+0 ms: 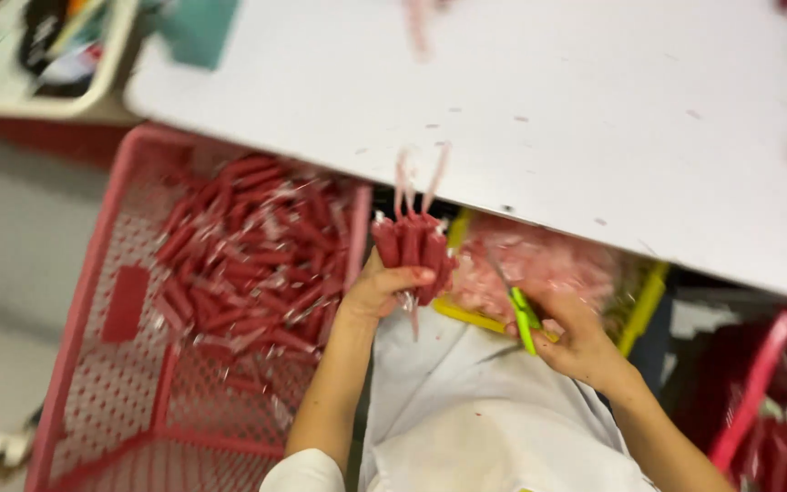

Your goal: The person sits and repeatedly picks up bundles of red sausages from a pink basket. They use green-handled scissors to cut the plastic wrapping and separate the sausages, placing the cut pieces into a yellow basket on their lap.

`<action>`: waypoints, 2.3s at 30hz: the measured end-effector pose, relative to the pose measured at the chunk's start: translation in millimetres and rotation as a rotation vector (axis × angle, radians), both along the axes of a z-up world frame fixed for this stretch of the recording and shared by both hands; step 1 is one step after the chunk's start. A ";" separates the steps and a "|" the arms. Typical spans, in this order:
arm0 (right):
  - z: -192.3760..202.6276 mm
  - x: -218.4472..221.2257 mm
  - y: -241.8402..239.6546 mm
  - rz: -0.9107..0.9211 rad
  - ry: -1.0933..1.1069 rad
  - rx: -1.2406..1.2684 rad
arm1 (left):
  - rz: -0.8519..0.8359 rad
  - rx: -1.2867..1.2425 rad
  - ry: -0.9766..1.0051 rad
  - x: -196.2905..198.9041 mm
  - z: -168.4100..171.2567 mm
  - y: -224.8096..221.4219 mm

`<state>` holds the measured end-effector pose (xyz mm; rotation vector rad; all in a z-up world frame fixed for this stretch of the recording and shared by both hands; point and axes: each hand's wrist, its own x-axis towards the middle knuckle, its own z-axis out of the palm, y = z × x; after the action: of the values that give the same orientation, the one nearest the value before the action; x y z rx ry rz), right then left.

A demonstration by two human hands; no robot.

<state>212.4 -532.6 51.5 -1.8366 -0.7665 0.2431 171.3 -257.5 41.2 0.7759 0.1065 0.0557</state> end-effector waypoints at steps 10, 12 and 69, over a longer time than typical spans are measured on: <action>-51.6 -47.9 -83.1 -0.293 0.314 0.120 | -0.805 0.112 0.088 40.0 -60.7 -58.0; -63.2 -50.4 -89.6 -0.239 0.482 0.214 | -0.853 0.195 0.129 39.7 -41.8 -67.0; -52.2 -73.1 -91.1 -0.127 0.348 0.125 | 0.221 -0.304 0.187 68.6 -45.2 -144.7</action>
<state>139.3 -623.6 -0.7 -1.6584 -0.4123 0.4104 239.9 -402.2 -4.0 0.4616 0.3696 0.1727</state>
